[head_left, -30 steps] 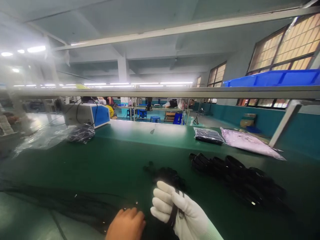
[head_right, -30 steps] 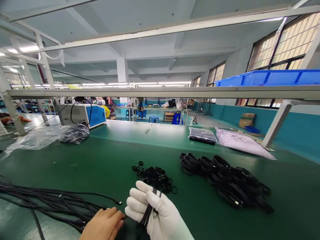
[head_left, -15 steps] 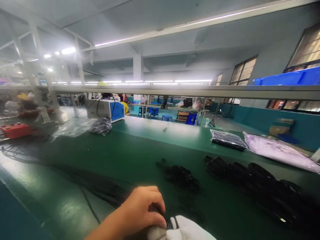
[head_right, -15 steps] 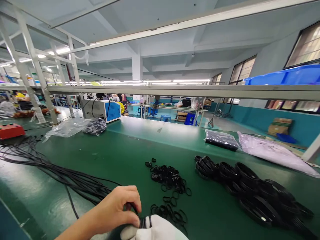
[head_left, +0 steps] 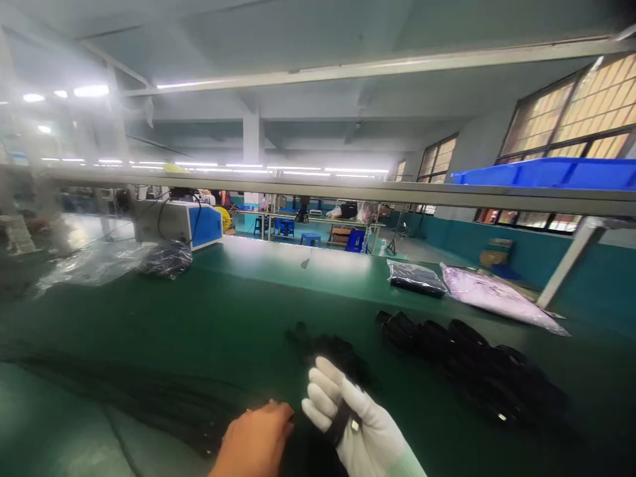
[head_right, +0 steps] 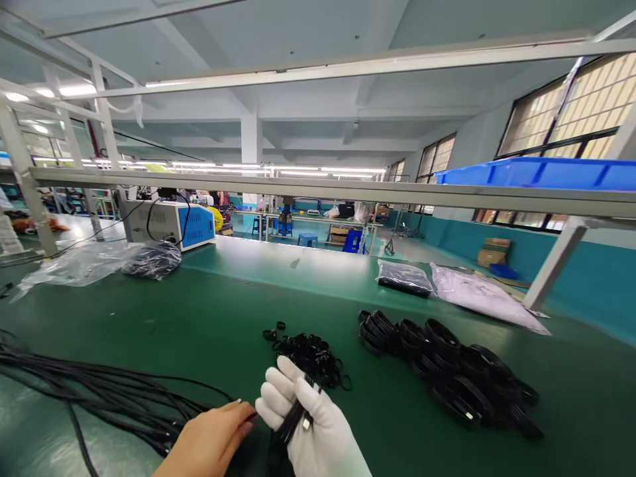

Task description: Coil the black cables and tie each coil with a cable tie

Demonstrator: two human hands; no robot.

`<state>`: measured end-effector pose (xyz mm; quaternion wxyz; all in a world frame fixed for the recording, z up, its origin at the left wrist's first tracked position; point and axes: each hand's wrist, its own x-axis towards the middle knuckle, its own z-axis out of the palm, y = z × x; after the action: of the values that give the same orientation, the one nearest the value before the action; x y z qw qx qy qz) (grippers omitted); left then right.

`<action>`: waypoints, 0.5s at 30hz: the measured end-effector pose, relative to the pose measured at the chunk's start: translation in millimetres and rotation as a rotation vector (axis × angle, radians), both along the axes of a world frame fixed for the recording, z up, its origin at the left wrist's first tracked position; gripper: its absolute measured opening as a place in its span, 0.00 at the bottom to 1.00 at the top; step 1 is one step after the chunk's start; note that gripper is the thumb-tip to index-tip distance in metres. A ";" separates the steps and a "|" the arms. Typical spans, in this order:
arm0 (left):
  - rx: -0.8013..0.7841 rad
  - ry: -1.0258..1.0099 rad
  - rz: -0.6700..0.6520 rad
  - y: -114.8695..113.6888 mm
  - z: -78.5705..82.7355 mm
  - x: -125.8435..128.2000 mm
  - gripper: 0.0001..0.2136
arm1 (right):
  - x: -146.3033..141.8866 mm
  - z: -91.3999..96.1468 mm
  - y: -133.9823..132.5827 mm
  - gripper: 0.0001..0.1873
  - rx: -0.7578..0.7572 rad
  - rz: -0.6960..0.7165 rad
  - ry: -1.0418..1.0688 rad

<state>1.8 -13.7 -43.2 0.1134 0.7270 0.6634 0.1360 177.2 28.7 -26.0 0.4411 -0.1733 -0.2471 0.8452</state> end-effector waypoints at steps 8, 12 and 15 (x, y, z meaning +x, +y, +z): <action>0.451 0.208 -0.142 -15.3 -21.9 33.1 0.07 | -1.8 -5.7 2.6 0.27 0.044 -0.095 -0.212; 0.703 0.313 -0.359 -6.2 1.2 20.6 0.08 | -3.3 -10.2 -3.7 0.23 0.162 0.007 -0.359; 0.642 0.357 -0.562 3.9 34.9 3.5 0.09 | -2.0 -12.7 -6.8 0.15 0.227 0.204 -0.330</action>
<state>5.4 -9.8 -8.3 -0.2011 0.8891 0.3739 0.1711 175.2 21.9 -38.6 0.3234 -0.2328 -0.4256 0.8124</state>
